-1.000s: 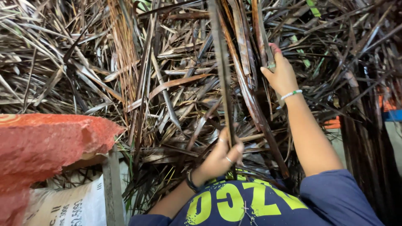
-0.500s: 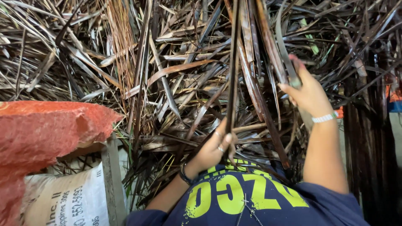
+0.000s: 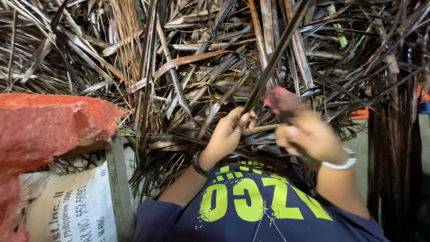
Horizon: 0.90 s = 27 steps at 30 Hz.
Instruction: The person uses a sickle to strip the green leaf material from the central midribs of dried palm leaves.
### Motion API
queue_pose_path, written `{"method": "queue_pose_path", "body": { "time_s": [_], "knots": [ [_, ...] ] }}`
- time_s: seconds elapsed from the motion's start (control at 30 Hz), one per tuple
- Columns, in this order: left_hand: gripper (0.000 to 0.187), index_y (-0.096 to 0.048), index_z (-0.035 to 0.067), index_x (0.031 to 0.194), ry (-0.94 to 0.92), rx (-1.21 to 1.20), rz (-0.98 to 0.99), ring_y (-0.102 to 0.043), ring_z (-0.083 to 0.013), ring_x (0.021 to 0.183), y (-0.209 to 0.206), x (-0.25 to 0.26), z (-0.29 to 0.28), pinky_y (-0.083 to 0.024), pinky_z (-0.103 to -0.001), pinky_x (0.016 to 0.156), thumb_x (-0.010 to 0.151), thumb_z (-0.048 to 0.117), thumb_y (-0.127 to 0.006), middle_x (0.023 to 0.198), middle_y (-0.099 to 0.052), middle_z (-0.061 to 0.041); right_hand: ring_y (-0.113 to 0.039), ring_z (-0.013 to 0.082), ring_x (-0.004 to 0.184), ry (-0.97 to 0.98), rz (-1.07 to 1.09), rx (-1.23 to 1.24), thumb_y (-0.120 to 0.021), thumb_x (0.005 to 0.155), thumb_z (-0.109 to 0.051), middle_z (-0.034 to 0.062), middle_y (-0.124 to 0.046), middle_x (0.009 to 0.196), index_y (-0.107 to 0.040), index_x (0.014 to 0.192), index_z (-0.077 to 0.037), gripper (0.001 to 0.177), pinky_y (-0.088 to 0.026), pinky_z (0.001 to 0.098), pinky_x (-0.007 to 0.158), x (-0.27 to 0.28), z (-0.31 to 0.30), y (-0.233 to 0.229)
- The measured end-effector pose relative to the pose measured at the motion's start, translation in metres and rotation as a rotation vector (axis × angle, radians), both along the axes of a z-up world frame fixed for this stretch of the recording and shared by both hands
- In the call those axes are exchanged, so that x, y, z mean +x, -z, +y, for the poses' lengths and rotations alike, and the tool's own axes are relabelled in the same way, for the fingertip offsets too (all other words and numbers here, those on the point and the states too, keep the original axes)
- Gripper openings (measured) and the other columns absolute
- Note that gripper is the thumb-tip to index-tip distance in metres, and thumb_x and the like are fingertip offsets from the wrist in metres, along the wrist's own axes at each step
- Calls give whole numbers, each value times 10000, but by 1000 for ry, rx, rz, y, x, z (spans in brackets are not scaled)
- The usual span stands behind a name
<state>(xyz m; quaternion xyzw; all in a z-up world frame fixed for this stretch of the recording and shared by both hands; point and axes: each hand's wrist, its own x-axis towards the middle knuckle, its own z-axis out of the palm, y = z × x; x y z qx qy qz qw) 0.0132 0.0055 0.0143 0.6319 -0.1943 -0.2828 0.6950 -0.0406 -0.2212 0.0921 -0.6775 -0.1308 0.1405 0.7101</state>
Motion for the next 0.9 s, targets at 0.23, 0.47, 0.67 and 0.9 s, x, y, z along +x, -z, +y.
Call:
{"method": "queue_pose_path", "body": {
  "time_s": [0.23,0.47,0.67,0.9],
  "knots": [
    [208,-624,-2,1087,-191,76,-25,-576,-123,673,-11,-1,2,-591,-344,645,1096,135,-467,694,-647,-83,-606,240,376,26,189,444,-405,1041,-27,187,-581,598,-380,1436,64,405,-525,307,269,5,48,55],
    [231,-636,-56,1201,-67,54,-100,-631,-192,762,-32,8,5,-602,-428,757,1081,79,-492,823,-714,-180,-569,234,419,141,234,636,-418,1018,-2,159,-487,594,-386,1514,-10,497,-525,291,294,1,39,60],
    [205,-699,-9,1134,-110,89,-90,-614,-135,590,-15,4,7,-543,-282,571,1063,120,-556,701,-728,-102,-560,260,410,178,209,657,-417,1018,-6,174,-468,582,-390,1492,25,476,-512,298,297,4,35,54],
    [152,-726,17,879,-267,359,-416,-683,-320,601,26,4,17,-568,-348,540,985,43,-619,660,-684,-147,-604,186,440,-17,326,640,-417,1037,-56,104,-545,624,-303,1579,-120,558,-500,264,309,-6,49,100]
  ]
}}
